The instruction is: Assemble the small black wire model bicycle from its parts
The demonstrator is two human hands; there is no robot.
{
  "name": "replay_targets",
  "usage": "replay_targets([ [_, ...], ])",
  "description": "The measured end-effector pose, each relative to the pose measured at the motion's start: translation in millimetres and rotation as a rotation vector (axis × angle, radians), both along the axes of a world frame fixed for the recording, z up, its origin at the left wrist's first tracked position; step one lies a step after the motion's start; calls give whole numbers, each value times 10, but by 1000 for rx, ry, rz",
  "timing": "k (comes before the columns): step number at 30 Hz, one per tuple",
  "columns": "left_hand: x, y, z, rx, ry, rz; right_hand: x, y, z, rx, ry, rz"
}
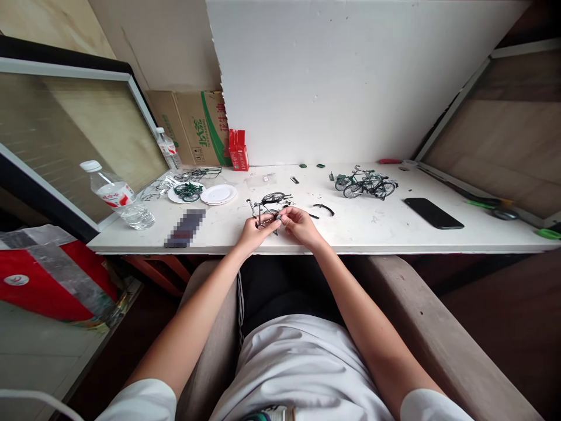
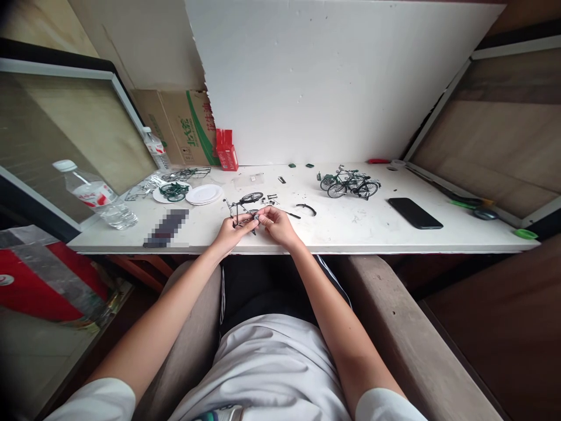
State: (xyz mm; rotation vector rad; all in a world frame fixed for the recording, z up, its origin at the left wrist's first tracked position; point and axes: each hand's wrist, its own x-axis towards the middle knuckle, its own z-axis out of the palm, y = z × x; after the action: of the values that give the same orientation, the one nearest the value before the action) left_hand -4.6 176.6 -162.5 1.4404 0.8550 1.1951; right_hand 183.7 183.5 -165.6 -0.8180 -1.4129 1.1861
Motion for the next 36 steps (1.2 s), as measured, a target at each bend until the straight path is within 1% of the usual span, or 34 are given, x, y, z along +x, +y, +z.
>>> replay_targets([
  [4,0,11,-17,47,20,24,-2,20,-27,27,-9,-4],
  [11,6,33,-50,37,-16,40,-20,3,6,25,1,-52],
  [15,11,22,-43,54,-31,37,-14,1,19,50,-10,-112],
  [19,17,-5,-18,43,-36,61,-7,-6,25,84,-48,-206],
  [21,19,-14,-6,33,-42,66,-12,-15,32,87,-45,-206],
  [26,29,-12,-1,14,-51,82,-26,-32,37,81,-45,-137],
  [31,36,-5,-6,18,-14,120,-14,-10,16,94,-72,-167],
  [36,41,-10,8,5,-6,109,-12,-14,12,115,-59,-203],
])
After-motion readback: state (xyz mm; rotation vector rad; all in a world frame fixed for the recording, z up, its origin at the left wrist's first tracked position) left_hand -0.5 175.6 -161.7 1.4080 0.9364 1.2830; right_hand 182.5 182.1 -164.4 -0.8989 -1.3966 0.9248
